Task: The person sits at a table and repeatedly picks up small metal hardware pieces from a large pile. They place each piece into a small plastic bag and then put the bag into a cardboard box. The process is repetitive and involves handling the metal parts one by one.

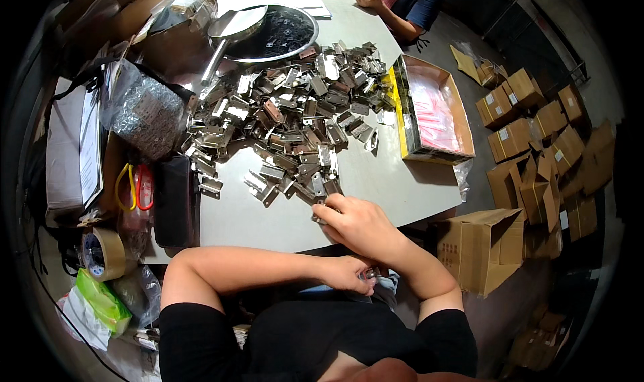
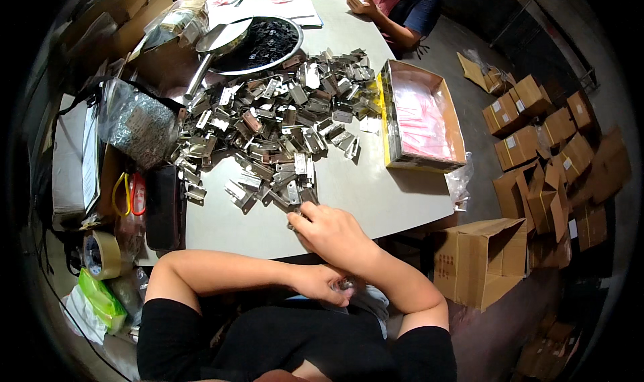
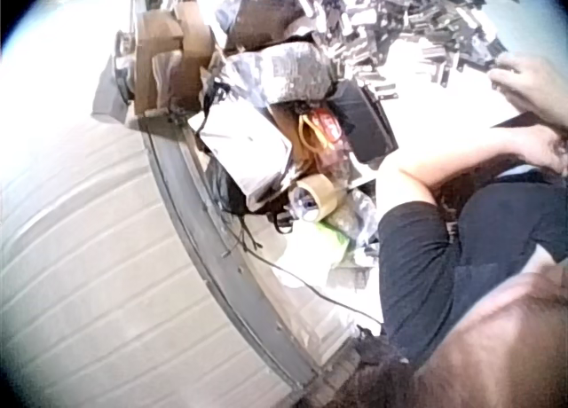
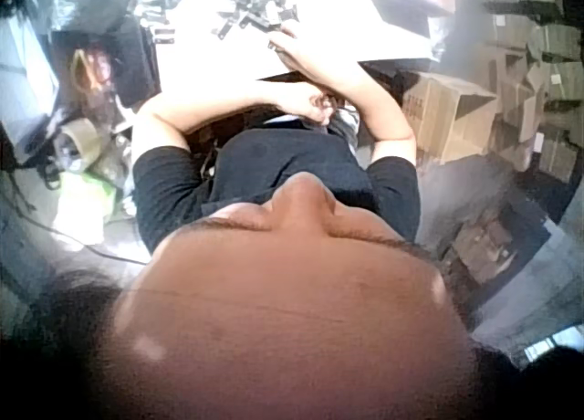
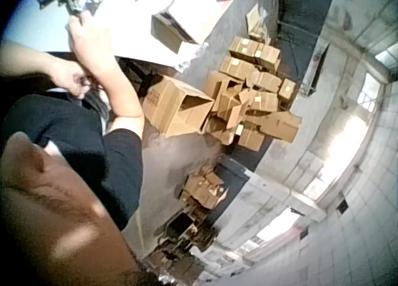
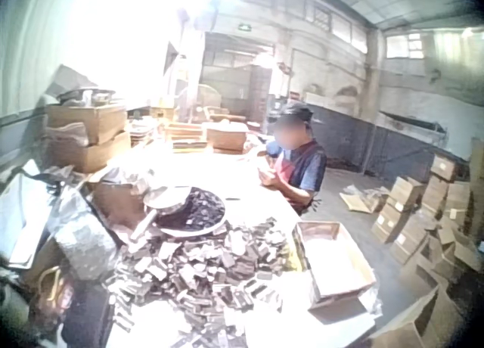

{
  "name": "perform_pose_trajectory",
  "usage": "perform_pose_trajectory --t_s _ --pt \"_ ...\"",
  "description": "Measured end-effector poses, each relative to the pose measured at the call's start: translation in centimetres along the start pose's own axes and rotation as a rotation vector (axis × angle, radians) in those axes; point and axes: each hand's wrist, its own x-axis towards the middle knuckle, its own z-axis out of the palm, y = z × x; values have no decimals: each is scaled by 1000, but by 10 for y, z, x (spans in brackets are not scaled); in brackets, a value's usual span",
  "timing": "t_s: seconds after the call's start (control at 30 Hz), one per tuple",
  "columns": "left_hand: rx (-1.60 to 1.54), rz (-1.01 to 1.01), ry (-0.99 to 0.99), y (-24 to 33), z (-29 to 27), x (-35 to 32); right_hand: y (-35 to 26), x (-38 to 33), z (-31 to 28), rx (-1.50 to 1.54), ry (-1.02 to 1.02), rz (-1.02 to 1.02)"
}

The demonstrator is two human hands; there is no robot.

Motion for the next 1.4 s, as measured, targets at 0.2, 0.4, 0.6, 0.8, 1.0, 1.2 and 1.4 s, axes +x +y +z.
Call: perform_pose_trajectory --t_s 0.2,0.4,0.6,0.8,1.0,1.2,1.4 --pt "-99 129 4 -14 2 6 6 -24 -14 -69 -6 173" --pt "-163 141 22 -20 1 10 44 -32 -9 676 133 552" --pt "-212 97 67 -4 -1 3 36 -11 1 580 262 560" --pt "-141 157 151 -1 -3 3 34 -8 10 287 319 479" --pt "-467 192 200 -10 -5 6 51 -54 -28 714 156 559" --pt "-581 176 324 0 -4 7 35 -69 -64 484 -140 181" --pt "-605 131 167 -7 -8 6 25 -52 -55 623 -213 131"
